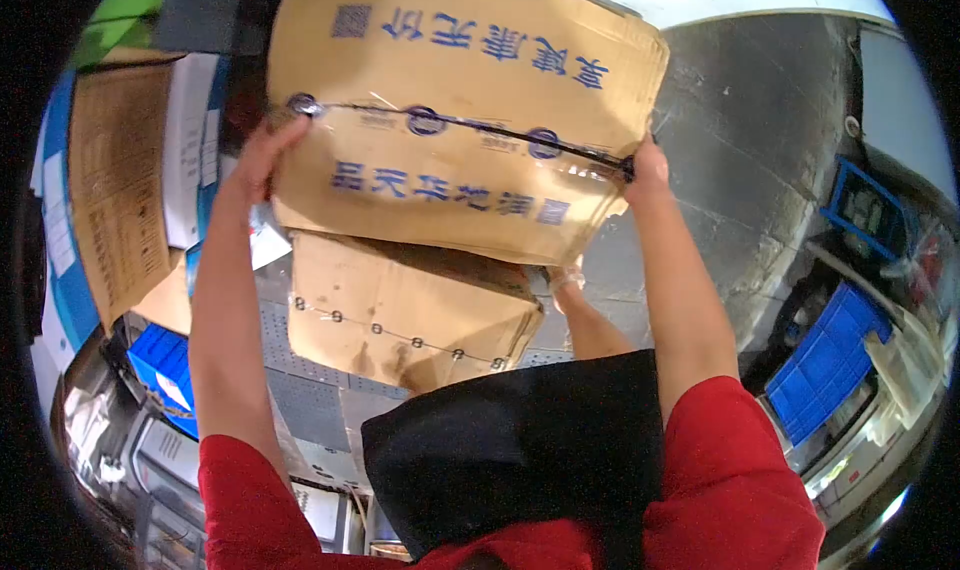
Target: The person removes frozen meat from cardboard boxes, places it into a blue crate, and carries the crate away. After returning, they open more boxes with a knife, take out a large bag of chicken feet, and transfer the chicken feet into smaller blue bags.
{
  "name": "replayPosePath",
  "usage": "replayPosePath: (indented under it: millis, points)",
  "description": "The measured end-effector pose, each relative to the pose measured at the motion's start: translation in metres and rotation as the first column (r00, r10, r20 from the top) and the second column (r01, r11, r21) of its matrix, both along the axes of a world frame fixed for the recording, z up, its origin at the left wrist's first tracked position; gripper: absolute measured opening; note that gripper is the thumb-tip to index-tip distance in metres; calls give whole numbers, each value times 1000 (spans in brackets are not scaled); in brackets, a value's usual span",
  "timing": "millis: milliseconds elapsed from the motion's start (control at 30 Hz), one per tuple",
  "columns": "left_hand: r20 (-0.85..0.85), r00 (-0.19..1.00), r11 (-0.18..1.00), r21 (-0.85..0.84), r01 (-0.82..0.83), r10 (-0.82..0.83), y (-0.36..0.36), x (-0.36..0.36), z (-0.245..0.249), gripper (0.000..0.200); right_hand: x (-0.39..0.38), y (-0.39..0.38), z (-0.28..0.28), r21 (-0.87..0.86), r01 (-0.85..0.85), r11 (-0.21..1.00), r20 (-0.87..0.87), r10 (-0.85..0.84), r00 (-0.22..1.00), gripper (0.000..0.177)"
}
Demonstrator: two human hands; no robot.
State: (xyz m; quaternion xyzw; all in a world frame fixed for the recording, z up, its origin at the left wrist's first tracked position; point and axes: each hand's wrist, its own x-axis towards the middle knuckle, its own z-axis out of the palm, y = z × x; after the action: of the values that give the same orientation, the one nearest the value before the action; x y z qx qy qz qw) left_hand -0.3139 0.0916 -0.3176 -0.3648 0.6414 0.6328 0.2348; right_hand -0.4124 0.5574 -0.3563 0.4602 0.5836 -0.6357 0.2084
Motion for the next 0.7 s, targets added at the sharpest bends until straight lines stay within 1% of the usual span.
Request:
replayPosePath:
  millis: [33,67,100,167,200,233,267,300,367,400,433,500,533,567,600,667,700]
  points:
    - [-13,999,1000,-5,31,-31,5,9,4,71,-4,1,4,67,-40,997,9,40,999,39]
    - [-23,999,997,73,38,-36,8,22,-6,75,-5,5,3,53,-52,997,2,52,999,39]
    - [2,999,999,-29,-44,44,14,29,-8,78,-6,9,-1,16,-52,999,4,52,999,39]
    - [-74,995,996,-66,-66,61,17,34,-16,76,-7,11,-9,-18,-46,999,-15,46,999,39]
    - [-89,994,995,-61,-76,70,2,38,-44,76,-8,12,-11,-26,-58,998,-33,57,998,49]
    - [-104,986,989,87,-123,132,-24,49,-85,76,-6,16,-12,-23,-68,997,-37,67,997,60]
    - [-79,979,947,280,-158,187,-18,44,-73,78,-5,16,-15,15,-55,998,-36,56,998,63]
    - [-26,972,870,453,-196,232,-10,39,-59,82,-5,10,-11,33,-61,998,-28,62,998,63]
    - [69,942,872,363,-329,327,-4,35,-62,83,-2,-3,2,92,-30,995,-12,31,999,68]
    - [120,933,888,287,-360,340,3,35,-74,83,-1,2,-6,105,-33,994,-28,36,999,69]
    - [133,935,892,283,-353,328,3,38,-79,83,-1,3,-12,106,-21,994,-15,23,1000,69]
    - [151,949,810,496,-314,275,-3,37,-79,81,-7,5,-17,338,-13,941,55,-6,998,62]
    - [154,948,803,504,-318,279,-5,40,-77,81,-9,5,-18,408,-59,911,74,32,997,65]
    - [149,939,803,488,-342,310,3,45,-65,81,-15,22,-43,394,-59,917,90,25,996,65]
    - [143,932,805,471,-361,334,9,50,-54,81,-19,53,-85,487,-255,836,67,255,965,58]
    - [138,920,813,433,-389,367,21,56,-30,81,1,45,-71,355,-243,903,13,255,967,47]
    - [133,913,813,420,-404,385,25,55,-16,81,-6,10,-17,117,-8,993,9,7,1000,42]
